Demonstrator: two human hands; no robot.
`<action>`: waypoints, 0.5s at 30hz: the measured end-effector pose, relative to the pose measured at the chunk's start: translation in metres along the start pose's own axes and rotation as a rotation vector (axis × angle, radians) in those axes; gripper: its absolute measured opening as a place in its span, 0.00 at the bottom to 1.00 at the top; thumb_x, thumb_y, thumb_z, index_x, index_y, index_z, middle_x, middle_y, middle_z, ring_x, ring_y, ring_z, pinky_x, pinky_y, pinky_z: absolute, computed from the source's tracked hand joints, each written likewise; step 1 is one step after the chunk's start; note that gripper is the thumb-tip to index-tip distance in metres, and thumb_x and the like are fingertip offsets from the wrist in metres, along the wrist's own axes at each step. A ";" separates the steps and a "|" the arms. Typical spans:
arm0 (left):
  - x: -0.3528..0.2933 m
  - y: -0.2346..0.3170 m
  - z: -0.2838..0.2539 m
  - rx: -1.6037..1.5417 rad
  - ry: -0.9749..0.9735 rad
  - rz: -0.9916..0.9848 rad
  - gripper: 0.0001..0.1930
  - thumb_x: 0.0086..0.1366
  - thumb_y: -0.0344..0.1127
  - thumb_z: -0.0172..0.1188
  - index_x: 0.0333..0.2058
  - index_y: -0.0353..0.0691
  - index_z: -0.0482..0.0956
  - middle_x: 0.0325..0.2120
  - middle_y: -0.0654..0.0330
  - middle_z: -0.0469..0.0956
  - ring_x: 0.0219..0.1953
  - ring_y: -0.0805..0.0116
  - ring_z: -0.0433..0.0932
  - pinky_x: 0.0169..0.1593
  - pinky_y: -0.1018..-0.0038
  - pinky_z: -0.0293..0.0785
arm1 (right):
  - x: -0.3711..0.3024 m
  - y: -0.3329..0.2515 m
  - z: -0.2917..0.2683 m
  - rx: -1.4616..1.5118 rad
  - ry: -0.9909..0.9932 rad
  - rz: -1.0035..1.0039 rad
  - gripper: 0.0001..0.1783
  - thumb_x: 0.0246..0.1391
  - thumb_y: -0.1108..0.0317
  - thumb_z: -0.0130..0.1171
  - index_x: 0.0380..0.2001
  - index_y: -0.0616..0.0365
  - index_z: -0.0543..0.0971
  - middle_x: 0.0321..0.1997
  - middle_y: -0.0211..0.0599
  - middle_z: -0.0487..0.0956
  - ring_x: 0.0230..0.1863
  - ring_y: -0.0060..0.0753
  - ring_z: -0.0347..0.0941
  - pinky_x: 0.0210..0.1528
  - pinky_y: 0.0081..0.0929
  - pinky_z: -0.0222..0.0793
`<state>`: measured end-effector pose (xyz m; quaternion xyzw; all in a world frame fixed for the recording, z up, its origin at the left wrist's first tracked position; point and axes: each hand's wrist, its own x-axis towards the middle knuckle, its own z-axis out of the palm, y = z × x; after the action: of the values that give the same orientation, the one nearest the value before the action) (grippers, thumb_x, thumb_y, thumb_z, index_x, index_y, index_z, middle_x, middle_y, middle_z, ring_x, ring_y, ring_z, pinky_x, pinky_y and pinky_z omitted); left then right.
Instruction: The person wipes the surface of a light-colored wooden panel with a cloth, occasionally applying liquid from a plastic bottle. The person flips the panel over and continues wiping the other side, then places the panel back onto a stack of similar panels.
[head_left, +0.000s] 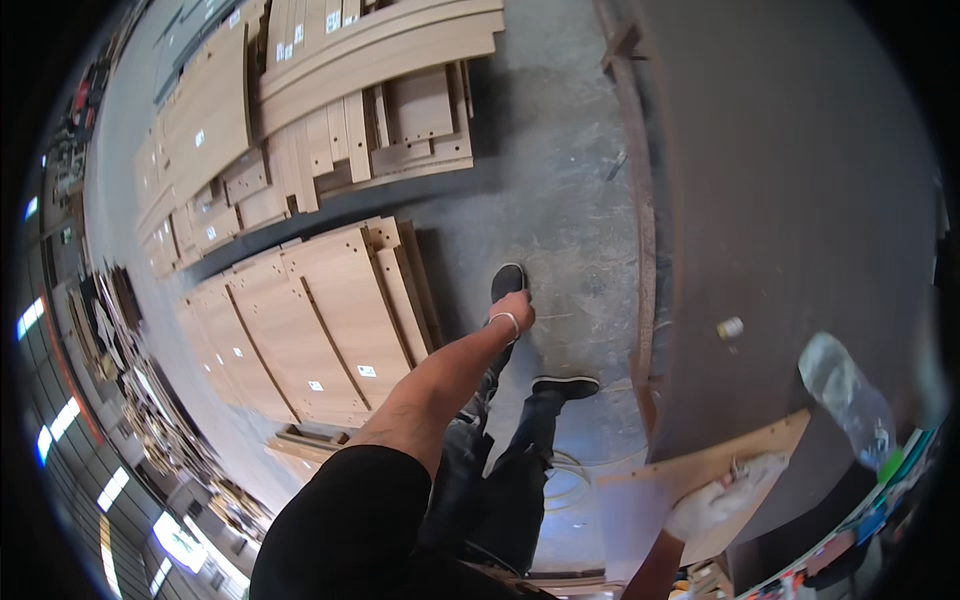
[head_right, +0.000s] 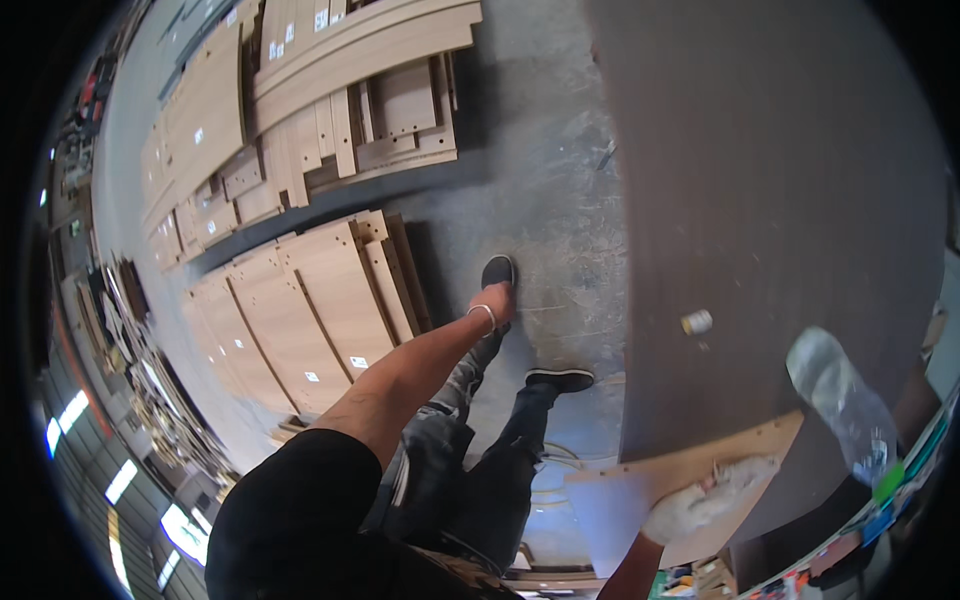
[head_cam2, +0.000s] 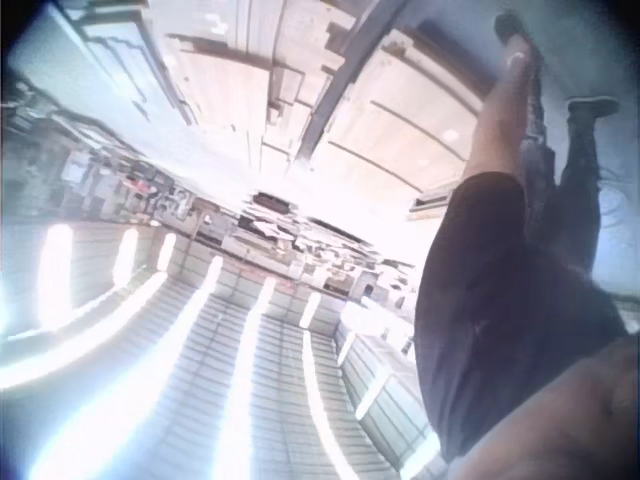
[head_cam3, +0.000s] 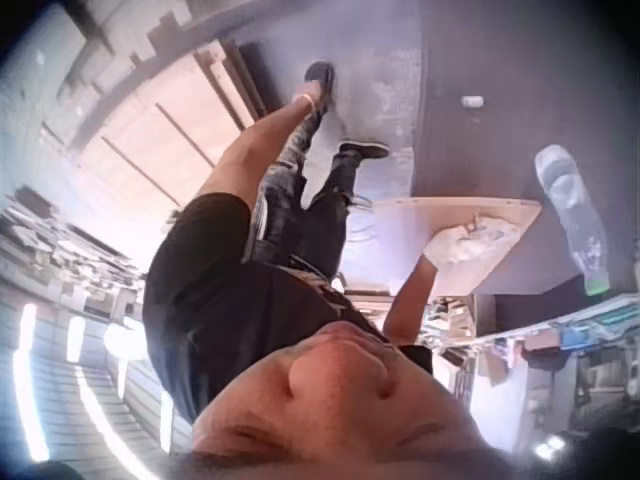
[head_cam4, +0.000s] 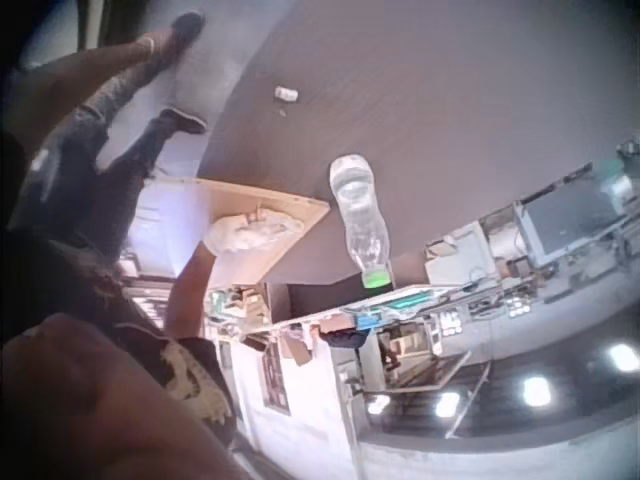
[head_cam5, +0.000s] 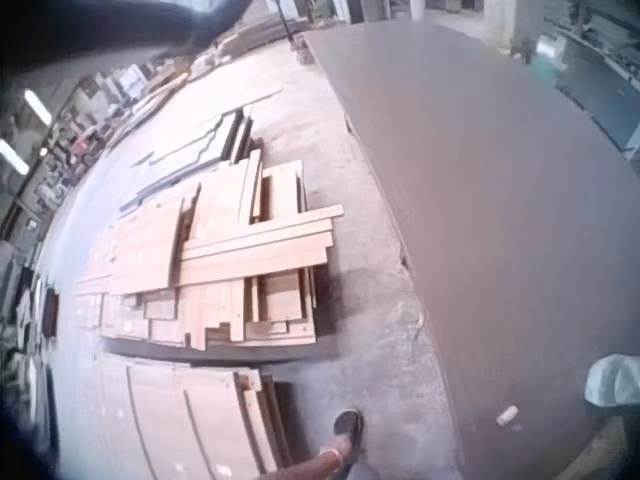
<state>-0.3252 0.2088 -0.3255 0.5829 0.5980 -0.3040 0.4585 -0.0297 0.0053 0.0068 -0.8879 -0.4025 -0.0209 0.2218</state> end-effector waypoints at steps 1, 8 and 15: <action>0.016 0.010 -0.001 -0.043 0.030 0.069 0.16 0.65 0.36 0.55 0.49 0.40 0.83 0.49 0.44 0.84 0.54 0.45 0.82 0.56 0.54 0.79 | 0.003 -0.003 0.002 -0.067 -0.047 0.002 0.37 0.75 0.50 0.45 0.74 0.68 0.57 0.78 0.60 0.59 0.80 0.60 0.51 0.80 0.51 0.48; 0.172 0.069 0.008 -0.103 0.100 0.056 0.14 0.68 0.33 0.51 0.48 0.42 0.82 0.49 0.48 0.84 0.54 0.48 0.83 0.54 0.56 0.80 | 0.012 0.027 0.013 -0.188 -0.150 0.206 0.45 0.71 0.42 0.49 0.75 0.65 0.55 0.79 0.57 0.58 0.78 0.54 0.56 0.78 0.46 0.53; 0.338 0.228 -0.037 -0.188 0.476 0.372 0.12 0.71 0.35 0.49 0.47 0.44 0.80 0.47 0.54 0.82 0.51 0.52 0.82 0.51 0.54 0.79 | 0.052 0.017 0.044 -0.351 -0.157 0.156 0.42 0.69 0.46 0.51 0.73 0.66 0.58 0.77 0.56 0.60 0.78 0.55 0.57 0.78 0.48 0.53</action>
<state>-0.0762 0.4144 -0.5767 0.6919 0.5973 -0.0133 0.4053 0.0112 0.0504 -0.0276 -0.9403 -0.3388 -0.0043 0.0329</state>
